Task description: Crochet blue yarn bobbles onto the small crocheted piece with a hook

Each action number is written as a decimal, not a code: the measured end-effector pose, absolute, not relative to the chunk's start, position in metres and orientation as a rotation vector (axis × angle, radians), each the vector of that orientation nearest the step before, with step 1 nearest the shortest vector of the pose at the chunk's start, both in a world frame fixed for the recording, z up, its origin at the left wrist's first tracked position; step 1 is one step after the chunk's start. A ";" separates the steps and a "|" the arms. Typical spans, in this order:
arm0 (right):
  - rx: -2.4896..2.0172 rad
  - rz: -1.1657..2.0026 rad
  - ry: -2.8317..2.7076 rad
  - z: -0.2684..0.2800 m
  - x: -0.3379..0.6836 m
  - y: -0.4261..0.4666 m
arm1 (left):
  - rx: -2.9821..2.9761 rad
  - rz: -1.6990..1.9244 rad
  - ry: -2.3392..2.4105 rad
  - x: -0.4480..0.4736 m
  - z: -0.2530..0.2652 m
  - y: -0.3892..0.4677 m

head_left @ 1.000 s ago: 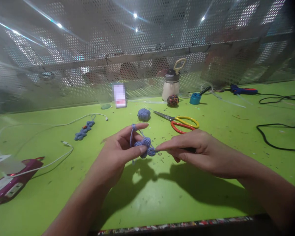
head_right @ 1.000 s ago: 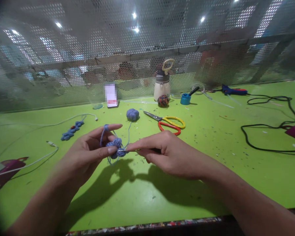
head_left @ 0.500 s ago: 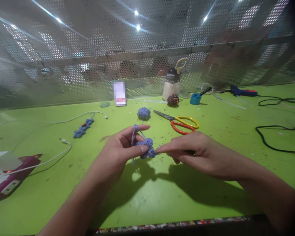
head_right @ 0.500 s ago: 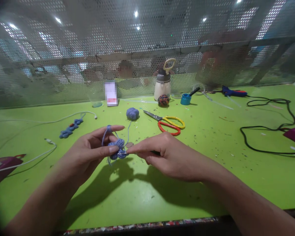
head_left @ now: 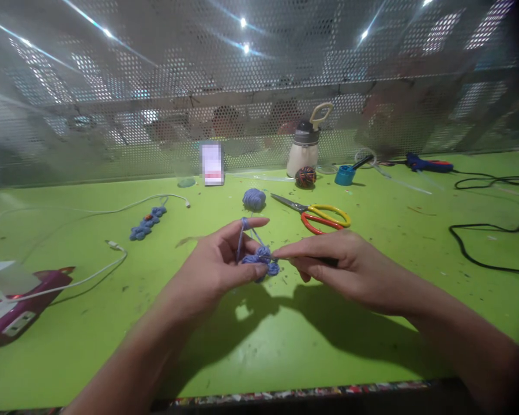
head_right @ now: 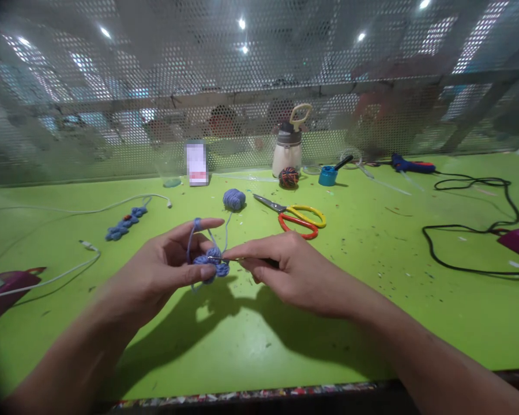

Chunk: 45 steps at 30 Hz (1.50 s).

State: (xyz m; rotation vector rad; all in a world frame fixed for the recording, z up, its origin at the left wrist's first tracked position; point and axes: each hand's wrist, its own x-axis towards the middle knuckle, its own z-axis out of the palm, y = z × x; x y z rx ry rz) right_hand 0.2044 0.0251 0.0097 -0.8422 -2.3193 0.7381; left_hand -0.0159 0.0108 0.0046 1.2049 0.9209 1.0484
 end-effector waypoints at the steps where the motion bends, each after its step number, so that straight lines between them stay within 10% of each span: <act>1: -0.841 0.751 -2.309 0.009 0.203 0.025 | 1.207 1.045 0.917 -0.016 0.004 0.011; 45: -1.003 1.107 -2.070 0.009 0.200 0.025 | 1.489 0.970 0.973 -0.009 0.007 0.007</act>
